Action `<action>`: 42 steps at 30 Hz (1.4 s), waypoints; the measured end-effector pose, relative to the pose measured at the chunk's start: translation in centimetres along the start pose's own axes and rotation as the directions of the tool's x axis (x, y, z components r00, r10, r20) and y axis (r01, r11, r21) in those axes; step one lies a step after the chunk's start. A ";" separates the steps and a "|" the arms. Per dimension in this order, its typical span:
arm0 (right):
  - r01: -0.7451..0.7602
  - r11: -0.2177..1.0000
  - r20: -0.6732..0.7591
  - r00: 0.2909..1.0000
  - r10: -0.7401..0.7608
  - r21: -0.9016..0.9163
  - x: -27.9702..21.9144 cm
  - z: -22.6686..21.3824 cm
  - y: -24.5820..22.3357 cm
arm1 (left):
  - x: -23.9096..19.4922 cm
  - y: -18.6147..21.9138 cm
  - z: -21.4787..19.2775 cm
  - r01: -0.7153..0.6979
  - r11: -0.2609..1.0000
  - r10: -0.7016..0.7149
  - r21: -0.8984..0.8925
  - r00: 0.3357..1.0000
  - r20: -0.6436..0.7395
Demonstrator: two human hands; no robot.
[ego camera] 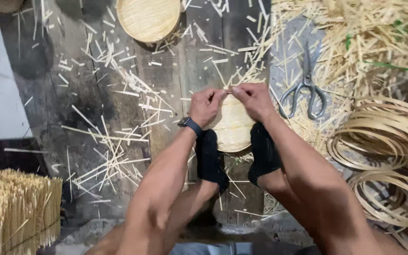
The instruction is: The person places a circular bamboo mold on a flat woven bamboo mat, then uses shears to trim the excess bamboo strips around the mold's edge. The person repeats this process with multiple mats, stacking the finished circular pieces.
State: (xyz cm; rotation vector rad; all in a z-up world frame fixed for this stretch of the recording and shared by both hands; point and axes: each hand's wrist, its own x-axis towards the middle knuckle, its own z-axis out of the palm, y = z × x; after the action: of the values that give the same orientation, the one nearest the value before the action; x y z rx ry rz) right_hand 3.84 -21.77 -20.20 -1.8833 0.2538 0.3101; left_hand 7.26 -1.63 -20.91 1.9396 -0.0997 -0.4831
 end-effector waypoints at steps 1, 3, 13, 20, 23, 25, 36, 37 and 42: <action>-0.028 1.000 0.018 0.999 0.028 0.013 0.0 0.2 0.4 | -0.2 -0.5 -0.1 0.037 0.999 -0.037 -0.004 0.999 0.008; -0.085 0.996 0.015 0.996 0.085 0.032 0.0 0.1 0.6 | 0.4 -1.1 0.0 0.024 0.999 -0.024 -0.024 1.000 0.001; -0.115 0.991 -0.173 0.980 0.102 -0.072 -1.1 -6.5 -5.0 | -4.9 -3.0 0.9 -0.067 0.991 0.115 0.114 0.860 -0.496; -0.072 0.617 -0.026 0.996 0.083 -0.783 -8.6 -19.1 -16.1 | -0.3 -6.6 0.3 0.378 0.756 -0.528 -0.535 0.834 -0.157; 0.016 0.558 -0.010 0.999 -0.044 -0.829 -14.7 -21.8 -20.1 | 1.1 -6.6 -0.8 0.423 0.763 -0.538 -0.489 0.834 -0.120; 0.015 0.587 -0.039 0.996 -0.079 -0.810 -19.3 -22.9 -20.7 | 0.6 -5.3 -1.0 0.322 0.925 -0.352 -0.201 0.926 -0.135; -0.398 0.848 -0.186 0.917 0.353 -0.352 -15.9 -18.3 2.1 | -10.5 4.9 0.2 -0.717 0.631 0.733 0.297 0.676 0.076; -0.364 0.859 -0.185 0.930 0.317 -0.360 -14.0 -16.7 4.5 | -11.8 4.3 1.0 -0.709 0.577 0.729 0.405 0.671 0.137; -0.405 0.821 -0.455 0.867 0.205 -0.403 -8.9 -12.3 9.4 | -15.1 1.9 1.7 -0.638 0.605 0.574 0.476 0.764 0.295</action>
State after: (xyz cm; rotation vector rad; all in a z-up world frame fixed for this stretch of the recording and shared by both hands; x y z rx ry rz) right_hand -6.50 -36.24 -21.70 -2.4058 0.8362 0.2228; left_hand -6.92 0.48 -15.43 2.2642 -1.0612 -0.0856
